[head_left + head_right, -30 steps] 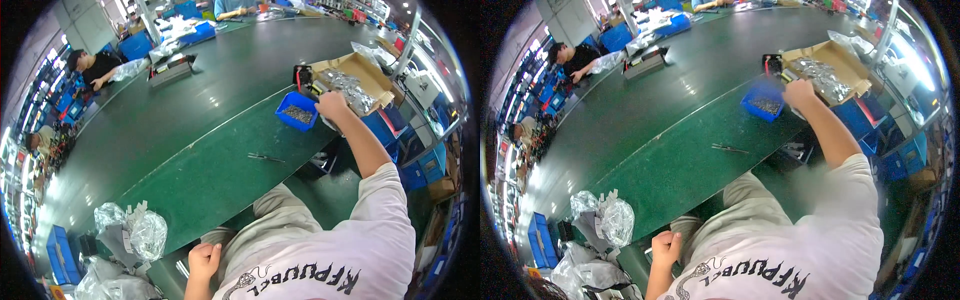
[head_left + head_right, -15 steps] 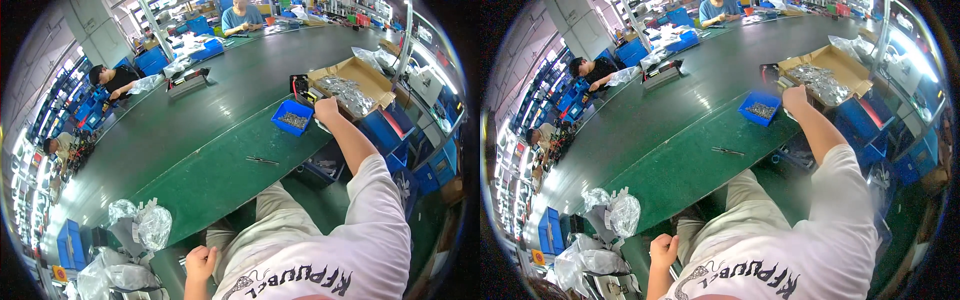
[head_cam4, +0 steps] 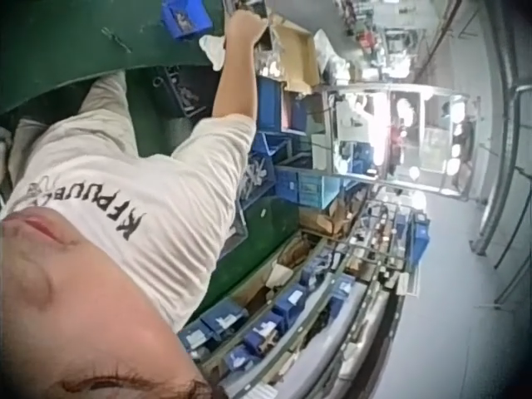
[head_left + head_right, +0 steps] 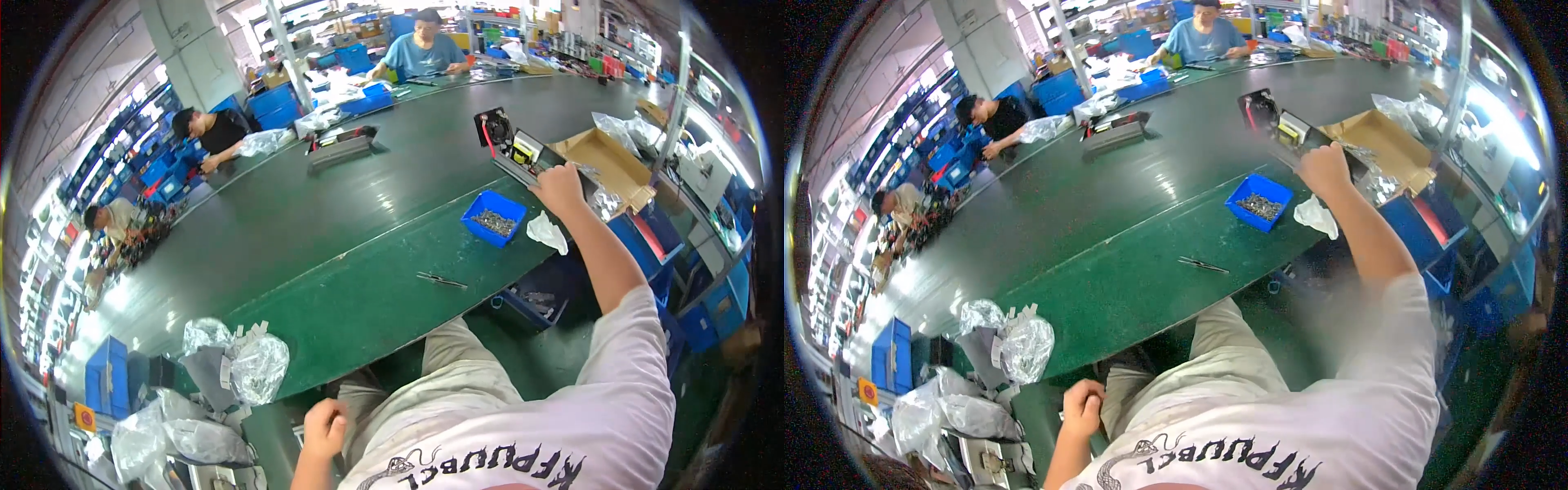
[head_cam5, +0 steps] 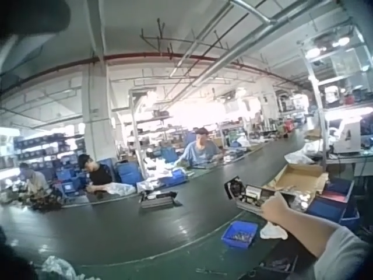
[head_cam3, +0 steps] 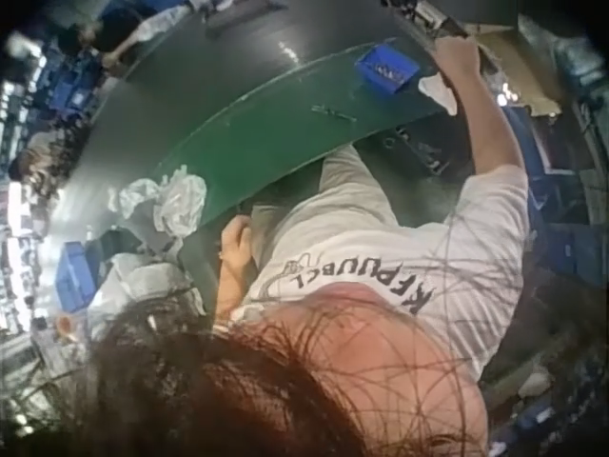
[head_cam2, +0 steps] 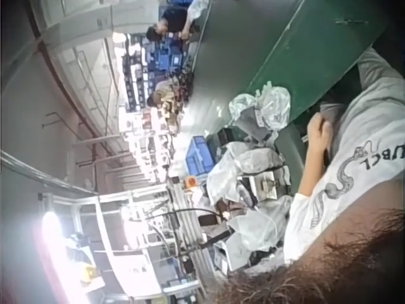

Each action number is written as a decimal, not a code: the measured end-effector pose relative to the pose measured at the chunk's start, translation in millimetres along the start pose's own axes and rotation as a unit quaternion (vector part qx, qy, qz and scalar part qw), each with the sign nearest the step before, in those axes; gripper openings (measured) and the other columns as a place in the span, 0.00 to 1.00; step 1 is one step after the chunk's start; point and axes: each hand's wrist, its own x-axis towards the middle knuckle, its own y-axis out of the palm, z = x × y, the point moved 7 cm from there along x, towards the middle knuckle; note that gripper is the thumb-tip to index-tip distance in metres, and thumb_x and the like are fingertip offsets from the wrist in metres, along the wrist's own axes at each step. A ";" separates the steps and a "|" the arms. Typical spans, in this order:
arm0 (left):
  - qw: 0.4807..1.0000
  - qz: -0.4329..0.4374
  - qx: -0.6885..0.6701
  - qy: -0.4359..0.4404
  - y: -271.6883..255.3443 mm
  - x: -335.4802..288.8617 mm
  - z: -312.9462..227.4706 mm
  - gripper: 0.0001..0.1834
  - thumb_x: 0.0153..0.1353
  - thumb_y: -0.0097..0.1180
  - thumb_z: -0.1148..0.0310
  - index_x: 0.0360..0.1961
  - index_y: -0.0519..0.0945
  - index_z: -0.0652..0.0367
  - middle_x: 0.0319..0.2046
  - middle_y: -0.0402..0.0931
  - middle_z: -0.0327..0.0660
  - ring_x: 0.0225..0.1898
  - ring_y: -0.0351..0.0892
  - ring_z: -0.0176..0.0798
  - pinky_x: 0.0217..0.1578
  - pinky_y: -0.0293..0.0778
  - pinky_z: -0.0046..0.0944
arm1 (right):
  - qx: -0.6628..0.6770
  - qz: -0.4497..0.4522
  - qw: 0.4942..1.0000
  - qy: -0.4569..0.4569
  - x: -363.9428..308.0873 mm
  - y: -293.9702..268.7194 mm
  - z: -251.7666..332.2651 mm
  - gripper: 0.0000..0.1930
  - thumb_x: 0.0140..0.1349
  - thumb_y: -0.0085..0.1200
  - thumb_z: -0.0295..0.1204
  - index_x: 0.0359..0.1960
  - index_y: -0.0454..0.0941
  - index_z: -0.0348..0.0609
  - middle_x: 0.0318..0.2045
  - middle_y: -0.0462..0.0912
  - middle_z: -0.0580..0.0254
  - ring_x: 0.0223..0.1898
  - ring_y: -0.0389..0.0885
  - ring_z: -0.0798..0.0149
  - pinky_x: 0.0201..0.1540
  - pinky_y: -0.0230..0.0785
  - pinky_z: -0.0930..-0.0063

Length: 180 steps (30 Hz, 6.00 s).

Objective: Manually connecting wires and components within an electronic device enclosure on a production line.

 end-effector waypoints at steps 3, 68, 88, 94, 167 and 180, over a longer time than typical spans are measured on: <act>0.996 -0.012 -0.081 -0.043 3.7 9.1 20.5 0.22 0.62 0.60 0.51 0.40 0.78 0.64 0.36 0.80 0.43 0.37 0.78 0.38 0.41 0.74 0.38 | 0.049 -0.069 0.993 -0.076 -8.6 -56.0 32.8 0.22 0.57 0.62 0.52 0.20 0.84 0.47 0.22 0.83 0.57 0.32 0.82 0.53 0.41 0.66 0.56; 0.895 -0.267 -0.342 -0.100 47.1 52.1 53.2 0.40 0.62 0.50 0.72 0.73 0.49 0.73 0.67 0.62 0.53 0.66 0.66 0.47 0.68 0.61 0.48 | 0.416 -0.007 0.732 -0.540 -108.9 -109.5 356.5 0.10 0.27 0.56 0.34 0.09 0.65 0.52 0.17 0.62 0.72 0.27 0.67 0.65 0.35 0.60 0.67; 0.923 -0.248 -0.289 -0.052 11.3 76.4 71.6 0.54 0.53 0.72 0.50 0.70 0.52 0.64 0.67 0.60 0.57 0.68 0.64 0.54 0.67 0.62 0.53 | 0.421 0.020 0.736 -0.530 -107.2 -109.2 353.3 0.12 0.29 0.57 0.35 0.13 0.64 0.51 0.19 0.63 0.70 0.27 0.67 0.64 0.34 0.59 0.66; 0.861 -0.248 -0.433 -0.096 20.9 99.8 78.1 0.58 0.49 0.76 0.49 0.72 0.51 0.55 0.75 0.44 0.60 0.77 0.44 0.57 0.72 0.49 0.55 | 0.429 0.051 0.737 -0.521 -101.8 -109.4 357.8 0.13 0.26 0.57 0.32 0.13 0.63 0.50 0.19 0.61 0.69 0.26 0.65 0.63 0.33 0.58 0.66; 0.992 -0.027 -0.026 -0.123 19.1 118.9 42.5 0.64 0.44 0.71 0.51 0.74 0.49 0.76 0.72 0.48 0.68 0.70 0.54 0.64 0.69 0.56 0.54 | 0.468 0.065 0.716 -0.515 -106.0 -101.3 349.2 0.10 0.27 0.53 0.33 0.17 0.73 0.44 0.20 0.65 0.68 0.26 0.64 0.62 0.32 0.56 0.65; 0.986 -0.019 0.081 -0.142 16.9 114.9 24.7 0.61 0.46 0.73 0.61 0.74 0.49 0.77 0.71 0.50 0.70 0.71 0.54 0.68 0.68 0.61 0.54 | 0.448 0.036 0.736 -0.507 -104.9 -101.7 348.3 0.06 0.32 0.54 0.34 0.12 0.71 0.48 0.18 0.63 0.69 0.28 0.65 0.63 0.32 0.56 0.67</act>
